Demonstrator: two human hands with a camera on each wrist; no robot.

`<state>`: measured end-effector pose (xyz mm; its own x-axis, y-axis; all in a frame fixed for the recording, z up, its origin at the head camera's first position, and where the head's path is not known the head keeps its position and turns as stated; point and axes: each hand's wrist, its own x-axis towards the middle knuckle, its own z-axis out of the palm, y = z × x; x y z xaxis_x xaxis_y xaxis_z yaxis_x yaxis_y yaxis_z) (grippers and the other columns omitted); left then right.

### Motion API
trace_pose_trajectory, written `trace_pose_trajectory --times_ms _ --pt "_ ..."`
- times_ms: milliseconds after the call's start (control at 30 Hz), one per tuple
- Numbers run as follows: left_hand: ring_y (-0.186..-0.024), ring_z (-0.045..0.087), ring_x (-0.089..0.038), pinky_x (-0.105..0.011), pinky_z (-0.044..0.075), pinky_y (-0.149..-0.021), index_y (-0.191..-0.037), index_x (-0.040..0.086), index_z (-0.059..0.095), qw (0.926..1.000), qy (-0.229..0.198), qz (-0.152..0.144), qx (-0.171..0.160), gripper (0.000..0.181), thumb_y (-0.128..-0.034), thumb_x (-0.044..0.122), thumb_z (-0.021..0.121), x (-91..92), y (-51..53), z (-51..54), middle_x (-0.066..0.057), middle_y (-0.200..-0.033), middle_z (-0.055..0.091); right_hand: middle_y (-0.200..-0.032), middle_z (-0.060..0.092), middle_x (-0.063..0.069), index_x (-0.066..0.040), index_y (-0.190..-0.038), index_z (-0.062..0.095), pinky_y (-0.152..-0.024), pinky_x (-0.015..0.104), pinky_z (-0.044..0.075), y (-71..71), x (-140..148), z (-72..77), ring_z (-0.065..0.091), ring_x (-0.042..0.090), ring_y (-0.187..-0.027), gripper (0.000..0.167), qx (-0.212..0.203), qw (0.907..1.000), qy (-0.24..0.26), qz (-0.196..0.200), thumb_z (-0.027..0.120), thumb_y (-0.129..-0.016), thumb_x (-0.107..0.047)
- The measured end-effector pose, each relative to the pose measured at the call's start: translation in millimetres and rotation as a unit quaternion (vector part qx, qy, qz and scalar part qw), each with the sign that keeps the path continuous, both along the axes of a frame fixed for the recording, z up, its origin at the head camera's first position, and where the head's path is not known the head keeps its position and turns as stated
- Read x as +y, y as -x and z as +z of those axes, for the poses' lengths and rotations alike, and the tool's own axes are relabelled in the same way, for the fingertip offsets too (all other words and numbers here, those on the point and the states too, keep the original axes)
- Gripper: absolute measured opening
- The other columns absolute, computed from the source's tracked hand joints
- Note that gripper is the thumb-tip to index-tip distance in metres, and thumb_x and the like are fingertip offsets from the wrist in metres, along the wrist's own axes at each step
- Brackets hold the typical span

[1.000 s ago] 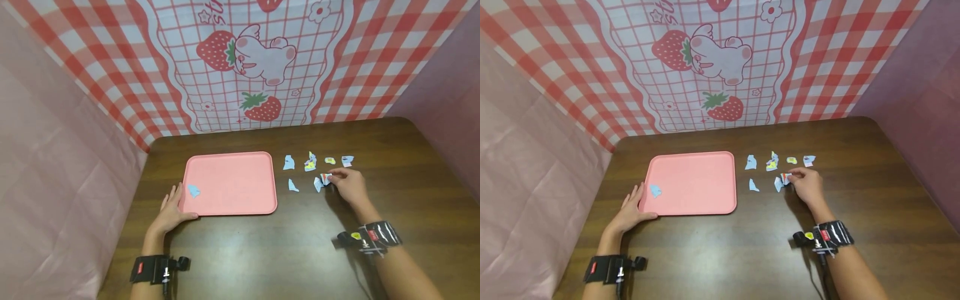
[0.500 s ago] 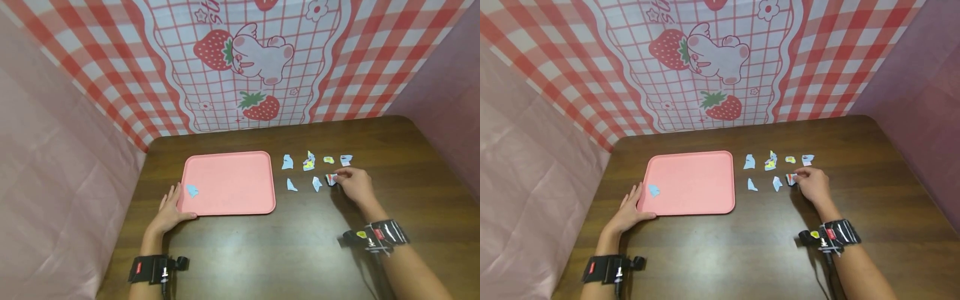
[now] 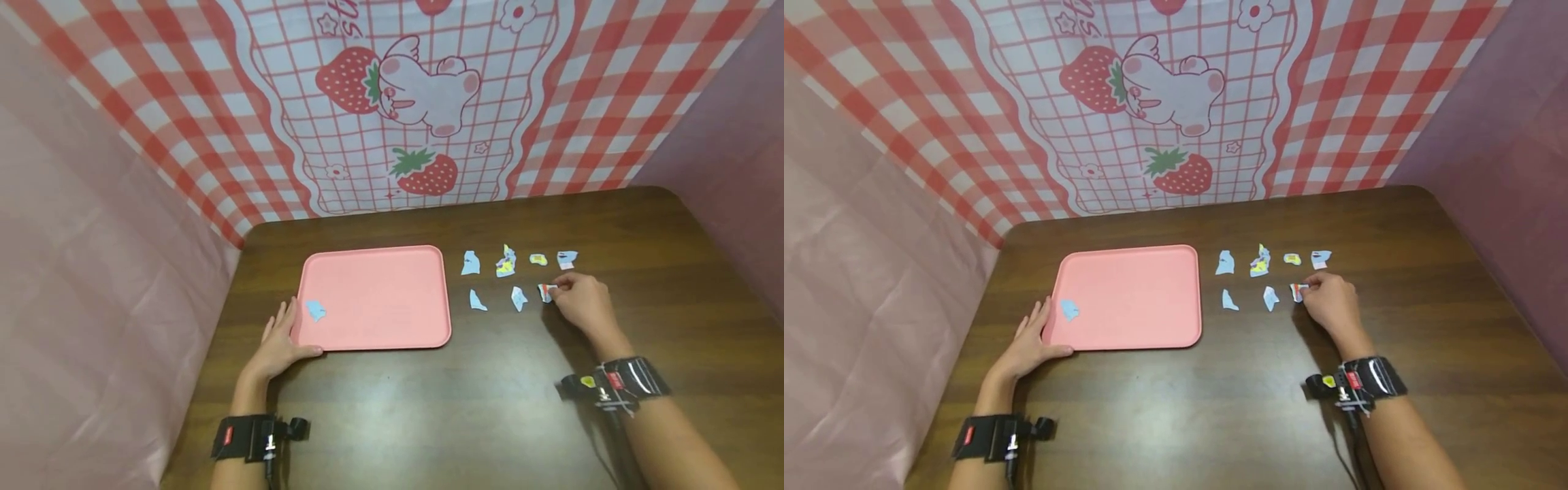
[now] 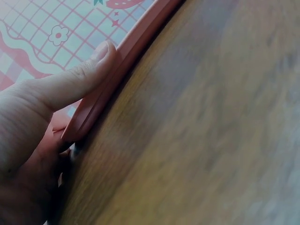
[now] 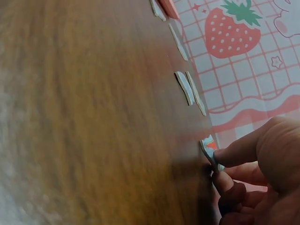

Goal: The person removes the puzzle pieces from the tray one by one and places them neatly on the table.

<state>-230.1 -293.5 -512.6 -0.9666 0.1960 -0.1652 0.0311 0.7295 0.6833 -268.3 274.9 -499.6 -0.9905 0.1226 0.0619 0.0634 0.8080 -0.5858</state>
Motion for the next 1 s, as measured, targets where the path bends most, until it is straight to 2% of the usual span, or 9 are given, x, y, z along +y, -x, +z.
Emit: trace_pose_trajectory --times_ms 233,600,767,1000 --pt "-0.153 -0.005 -0.04 -0.058 -0.005 -0.119 -0.159 -0.004 0.006 1.0 0.004 -0.001 0.002 0.125 -0.0765 0.044 0.086 -0.4 -1.1 -1.1 -0.023 -0.166 0.007 -0.096 0.072 0.024 0.001 -0.103 0.072 -0.071 0.055 0.046 0.8 2 -0.6 0.063 0.049 -0.092 0.022 -0.01 0.9998 -0.014 0.0 0.069 -0.087 -0.014" --pt "-0.153 -0.004 -0.041 -0.058 -0.005 -0.119 -0.159 -0.005 0.007 0.9999 0.008 -0.005 0.009 0.125 -0.076 0.044 0.086 0.1 -1.7 -3.3 -0.024 -0.166 0.007 -0.097 0.073 0.02 0.001 -0.105 0.072 -0.072 0.048 0.045 -0.1 0 0.1 0.065 0.04 -0.09 0.025 -0.005 0.9999 0.012 -0.008 0.062 -0.096 -0.02" --pt "-0.153 -0.004 -0.039 -0.057 -0.005 -0.119 -0.159 -0.004 0.007 0.9999 0.014 -0.006 0.005 0.125 -0.076 0.045 0.086 -0.3 -1.7 -4.1 -0.023 -0.166 0.007 -0.093 0.074 0.018 0.001 -0.105 0.072 -0.072 0.047 0.046 1.3 -11 6.9 0.066 0.037 -0.087 0.024 0.02 0.9995 0.023 -0.005 0.062 -0.095 -0.019" --pt "-0.153 -0.004 -0.039 -0.057 -0.006 -0.119 -0.16 -0.004 0.008 1.0 0.003 -0.003 0.005 0.125 -0.0754 0.044 0.087 -1.0 -1.4 -2.6 -0.022 -0.166 0.007 -0.079 0.07 0.009 0.001 -0.099 0.075 -0.065 0.038 0.044 8.2 -44 19.6 0.061 0.024 -0.072 0.021 0.079 0.9957 0.044 0.02 0.063 -0.089 -0.014"
